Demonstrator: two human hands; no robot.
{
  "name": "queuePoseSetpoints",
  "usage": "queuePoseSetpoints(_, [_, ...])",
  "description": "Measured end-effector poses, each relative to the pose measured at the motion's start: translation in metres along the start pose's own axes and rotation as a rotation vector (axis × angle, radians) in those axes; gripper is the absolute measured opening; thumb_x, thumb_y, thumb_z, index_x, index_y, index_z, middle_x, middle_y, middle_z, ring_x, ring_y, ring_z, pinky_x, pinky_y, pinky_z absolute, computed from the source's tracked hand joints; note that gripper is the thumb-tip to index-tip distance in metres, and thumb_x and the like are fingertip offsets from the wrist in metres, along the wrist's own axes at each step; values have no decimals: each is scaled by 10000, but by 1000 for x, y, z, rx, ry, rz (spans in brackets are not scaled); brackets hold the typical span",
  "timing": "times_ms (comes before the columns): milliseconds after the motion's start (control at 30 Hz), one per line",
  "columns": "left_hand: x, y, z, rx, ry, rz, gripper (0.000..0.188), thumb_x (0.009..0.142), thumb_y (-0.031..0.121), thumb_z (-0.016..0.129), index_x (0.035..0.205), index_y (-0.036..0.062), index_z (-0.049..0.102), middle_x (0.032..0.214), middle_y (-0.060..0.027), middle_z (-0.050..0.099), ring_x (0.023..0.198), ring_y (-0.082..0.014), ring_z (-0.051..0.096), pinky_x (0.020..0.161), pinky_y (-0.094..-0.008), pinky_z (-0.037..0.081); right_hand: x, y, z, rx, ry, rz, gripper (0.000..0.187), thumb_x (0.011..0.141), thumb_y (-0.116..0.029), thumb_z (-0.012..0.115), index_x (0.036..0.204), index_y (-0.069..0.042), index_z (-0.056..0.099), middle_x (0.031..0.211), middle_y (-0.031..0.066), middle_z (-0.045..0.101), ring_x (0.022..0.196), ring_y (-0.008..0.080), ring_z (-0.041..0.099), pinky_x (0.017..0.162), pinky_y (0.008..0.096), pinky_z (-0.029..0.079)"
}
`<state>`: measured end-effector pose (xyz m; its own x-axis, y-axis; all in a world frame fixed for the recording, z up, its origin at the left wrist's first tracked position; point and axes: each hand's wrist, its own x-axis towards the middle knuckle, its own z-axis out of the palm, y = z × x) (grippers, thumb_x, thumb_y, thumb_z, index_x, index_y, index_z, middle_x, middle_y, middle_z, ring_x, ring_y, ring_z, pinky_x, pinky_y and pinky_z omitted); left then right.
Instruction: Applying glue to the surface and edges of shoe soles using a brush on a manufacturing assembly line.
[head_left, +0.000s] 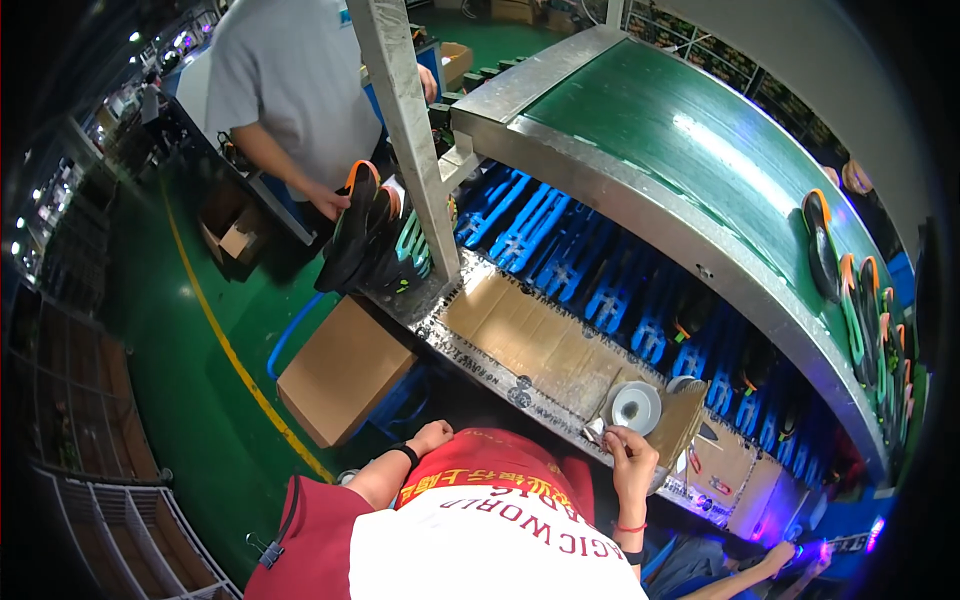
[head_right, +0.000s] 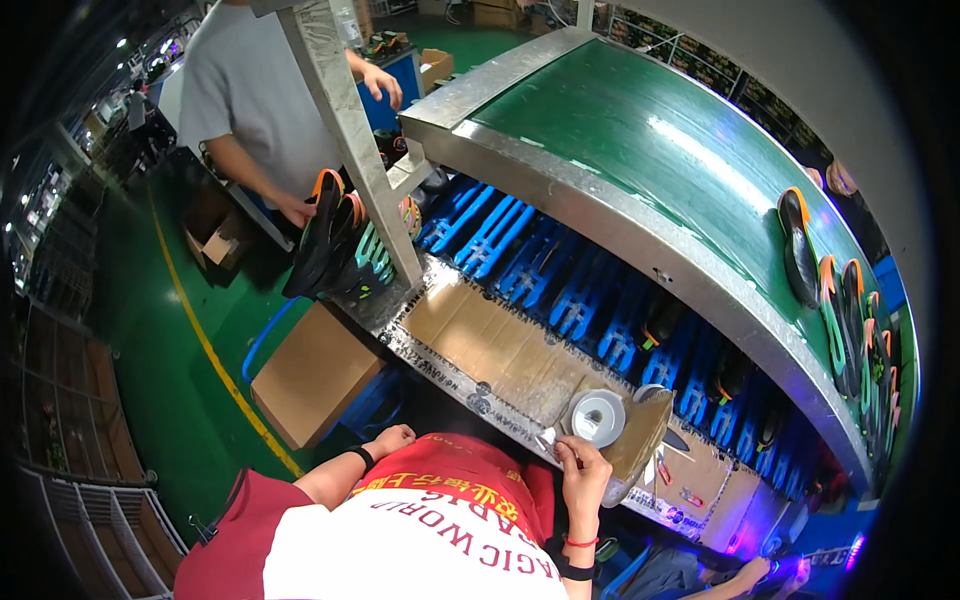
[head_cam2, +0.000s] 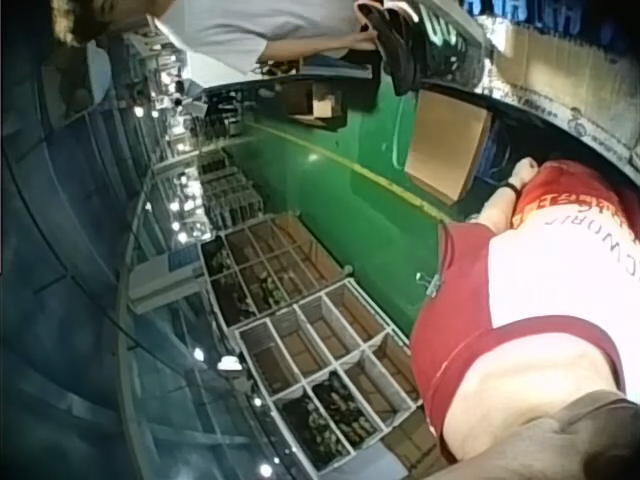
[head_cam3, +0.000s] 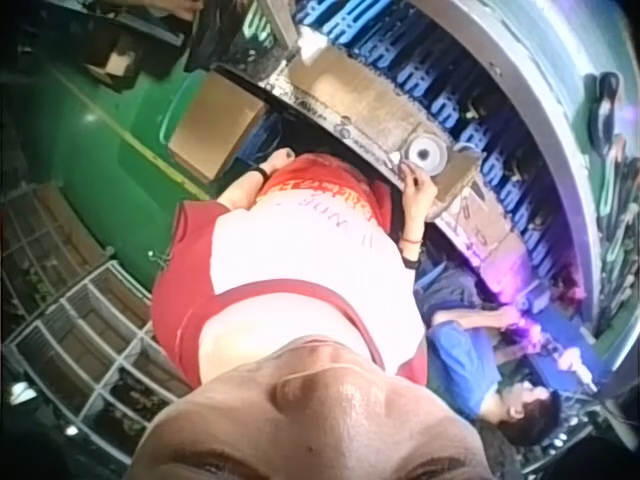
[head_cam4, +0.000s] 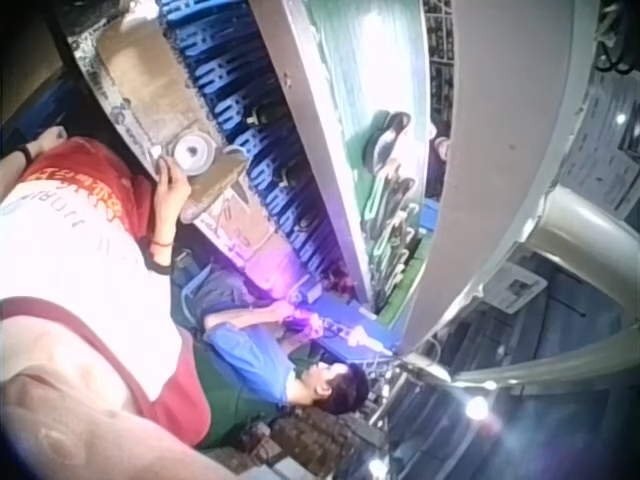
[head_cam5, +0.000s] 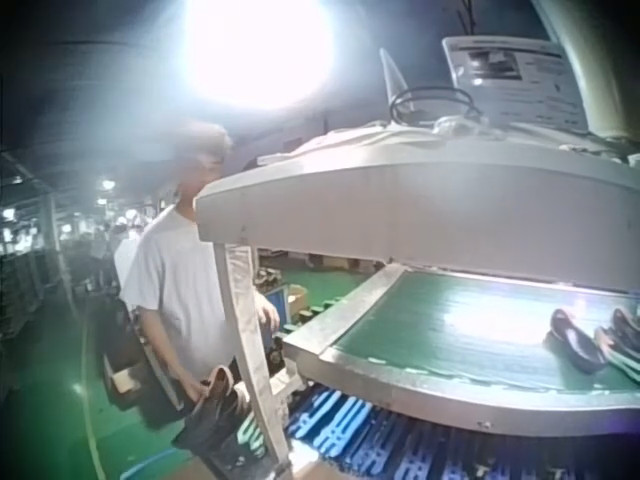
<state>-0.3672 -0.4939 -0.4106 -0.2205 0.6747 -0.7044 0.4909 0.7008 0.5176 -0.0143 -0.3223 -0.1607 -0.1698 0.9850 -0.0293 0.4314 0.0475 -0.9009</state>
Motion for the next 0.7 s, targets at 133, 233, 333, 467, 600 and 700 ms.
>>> queuePoseSetpoints(133, [1, 2, -4, -136, 57, 8, 258, 894, 239, 585, 1029, 30, 654, 888, -107, 687, 782, -202, 666, 726, -318, 532, 0, 1, 2, -16, -5, -16, 85, 851, -12, 674, 913, 23, 722, 761, 70, 697, 646, 94, 632, 591, 235, 482])
queuePoseSetpoints(233, [9, 12, -25, -549, 133, -30, 314, 982, 294, 469, 946, 24, 624, 762, -55, 616, 649, -140, 590, 582, -273, 501, 1, 1, 4, -29, -4, -23, 84, 854, -8, 670, 912, 25, 721, 754, 67, 693, 647, 95, 631, 591, 233, 481])
queuePoseSetpoints(333, [28, 31, -74, -1191, 459, 36, 551, 1007, 546, 363, 826, 80, 594, 605, 11, 524, 507, -100, 521, 431, -229, 386, 2, 0, 7, -21, -21, 5, 79, 842, -11, 679, 905, 14, 720, 787, 84, 703, 659, 117, 646, 607, 247, 492])
queuePoseSetpoints(467, [49, 60, -173, -1529, 789, 130, 959, 876, 726, 458, 1461, -10, 270, 1472, -173, 341, 1308, -319, 416, 1081, -465, 359, 5, -8, 12, -18, -65, 34, 75, 835, -14, 685, 900, 5, 718, 809, 101, 708, 677, 138, 661, 625, 259, 502])
queuePoseSetpoints(600, [64, 89, -255, -1808, 652, 71, 1141, 781, 714, 606, 1531, 46, 65, 1596, -138, 109, 1446, -355, 186, 1159, -566, 150, 6, -20, 21, -53, -72, -13, 77, 827, -10, 685, 896, 7, 713, 811, 110, 704, 688, 169, 672, 640, 273, 513])
queuePoseSetpoints(700, [73, 97, -281, -1838, 397, 160, 940, 820, 574, 665, 1468, 23, 265, 1504, -167, 326, 1375, -412, 298, 1121, -635, 200, 5, -26, 26, -75, -80, -35, 81, 817, -4, 686, 893, 7, 711, 814, 117, 703, 702, 195, 680, 651, 285, 521])
